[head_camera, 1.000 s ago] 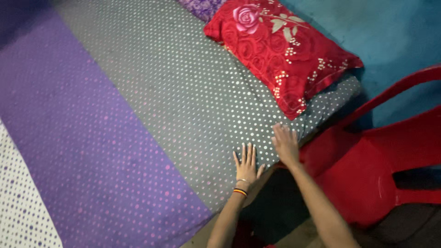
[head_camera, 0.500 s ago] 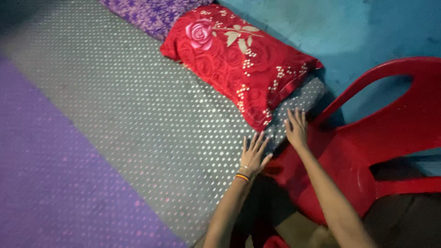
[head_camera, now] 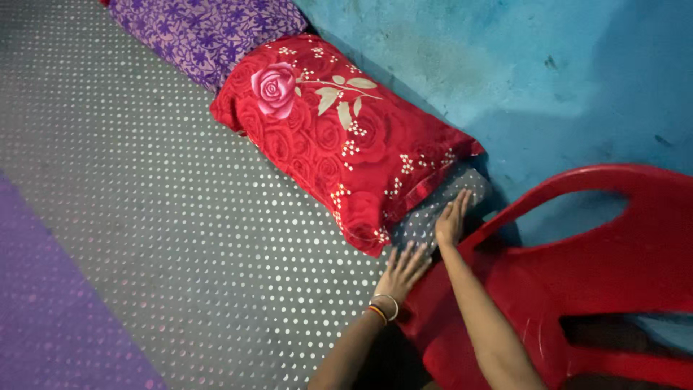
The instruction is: The person smoothes a patterned bedsheet over a mattress by hand and arranges several pillows at the head of the bed.
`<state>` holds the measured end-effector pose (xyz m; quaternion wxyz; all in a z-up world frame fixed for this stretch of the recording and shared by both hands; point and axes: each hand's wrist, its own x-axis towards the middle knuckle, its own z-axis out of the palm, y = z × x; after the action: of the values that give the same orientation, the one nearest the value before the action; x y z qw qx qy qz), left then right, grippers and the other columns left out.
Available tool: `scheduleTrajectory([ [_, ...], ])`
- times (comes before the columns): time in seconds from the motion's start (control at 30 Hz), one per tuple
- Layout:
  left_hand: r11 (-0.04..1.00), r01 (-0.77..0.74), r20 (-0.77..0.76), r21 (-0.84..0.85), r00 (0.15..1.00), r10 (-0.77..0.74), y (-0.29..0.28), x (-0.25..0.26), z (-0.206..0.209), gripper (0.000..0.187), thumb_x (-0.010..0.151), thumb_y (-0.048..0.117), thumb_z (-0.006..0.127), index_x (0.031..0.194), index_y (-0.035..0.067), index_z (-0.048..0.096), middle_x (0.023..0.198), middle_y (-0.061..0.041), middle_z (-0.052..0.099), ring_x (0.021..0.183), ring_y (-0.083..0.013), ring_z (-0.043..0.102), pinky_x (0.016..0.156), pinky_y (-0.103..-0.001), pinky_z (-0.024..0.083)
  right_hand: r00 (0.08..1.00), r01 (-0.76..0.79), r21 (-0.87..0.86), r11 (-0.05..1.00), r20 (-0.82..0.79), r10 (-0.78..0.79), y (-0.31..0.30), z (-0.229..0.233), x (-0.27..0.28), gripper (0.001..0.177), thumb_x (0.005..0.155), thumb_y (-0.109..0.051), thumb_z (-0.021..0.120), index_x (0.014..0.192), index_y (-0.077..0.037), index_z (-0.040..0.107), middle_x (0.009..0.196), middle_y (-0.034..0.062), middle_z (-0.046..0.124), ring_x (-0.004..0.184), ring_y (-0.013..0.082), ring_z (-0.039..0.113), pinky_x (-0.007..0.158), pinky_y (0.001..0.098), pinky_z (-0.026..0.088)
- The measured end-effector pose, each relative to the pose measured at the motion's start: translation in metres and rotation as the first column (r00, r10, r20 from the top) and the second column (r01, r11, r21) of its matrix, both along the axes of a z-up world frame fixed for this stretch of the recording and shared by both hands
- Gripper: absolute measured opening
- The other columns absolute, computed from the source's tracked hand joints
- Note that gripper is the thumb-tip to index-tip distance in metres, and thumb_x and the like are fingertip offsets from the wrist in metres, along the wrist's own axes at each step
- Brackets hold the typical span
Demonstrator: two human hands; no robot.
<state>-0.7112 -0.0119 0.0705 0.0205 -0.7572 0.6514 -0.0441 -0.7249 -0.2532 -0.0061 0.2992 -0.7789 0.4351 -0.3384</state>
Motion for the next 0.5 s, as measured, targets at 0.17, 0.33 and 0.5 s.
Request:
scheduleTrajectory([
  [0.17, 0.997, 0.033, 0.143, 0.065, 0.989, -0.042, -0.008, 0.003, -0.018, 0.061, 0.099, 0.038, 0.052, 0.155, 0.015, 0.048, 0.176, -0.008, 0.004, 0.16, -0.0326, 0.004, 0.125, -0.056, 0.008, 0.991, 0.133, -0.031, 0.991, -0.029, -0.133, 0.0, 0.001, 0.008, 0.058, 0.109, -0.015, 0.039, 0.164, -0.007, 0.027, 0.171, 0.0171, 0.023, 0.158, 0.0346, 0.027, 0.126, 0.0389, 0.03],
  [0.33, 0.93, 0.162, 0.203, 0.33, 0.95, -0.237, -0.012, -0.015, -0.029, 0.049, 0.102, 0.037, 0.051, 0.148, 0.021, 0.058, 0.179, -0.003, 0.003, 0.164, -0.029, 0.002, 0.13, -0.051, 0.008, 0.983, -0.132, -0.215, 0.968, -0.154, 0.1, -0.017, 0.027, -0.015, 0.055, 0.111, -0.023, 0.044, 0.159, 0.003, 0.035, 0.168, 0.0261, 0.026, 0.152, 0.0417, 0.034, 0.124, 0.0436, 0.033],
  [0.5, 0.967, 0.13, -0.193, -0.218, 0.966, -0.173, 0.05, -0.008, -0.008, 0.062, 0.094, 0.024, 0.054, 0.155, 0.026, 0.052, 0.173, 0.005, 0.021, 0.161, -0.0171, 0.019, 0.132, -0.053, 0.014, 0.904, -0.192, 0.113, 0.975, -0.365, 0.221, -0.024, 0.083, -0.032, 0.058, 0.104, -0.033, 0.051, 0.156, -0.01, 0.043, 0.167, 0.0219, 0.032, 0.143, 0.045, 0.04, 0.116, 0.0513, 0.035],
])
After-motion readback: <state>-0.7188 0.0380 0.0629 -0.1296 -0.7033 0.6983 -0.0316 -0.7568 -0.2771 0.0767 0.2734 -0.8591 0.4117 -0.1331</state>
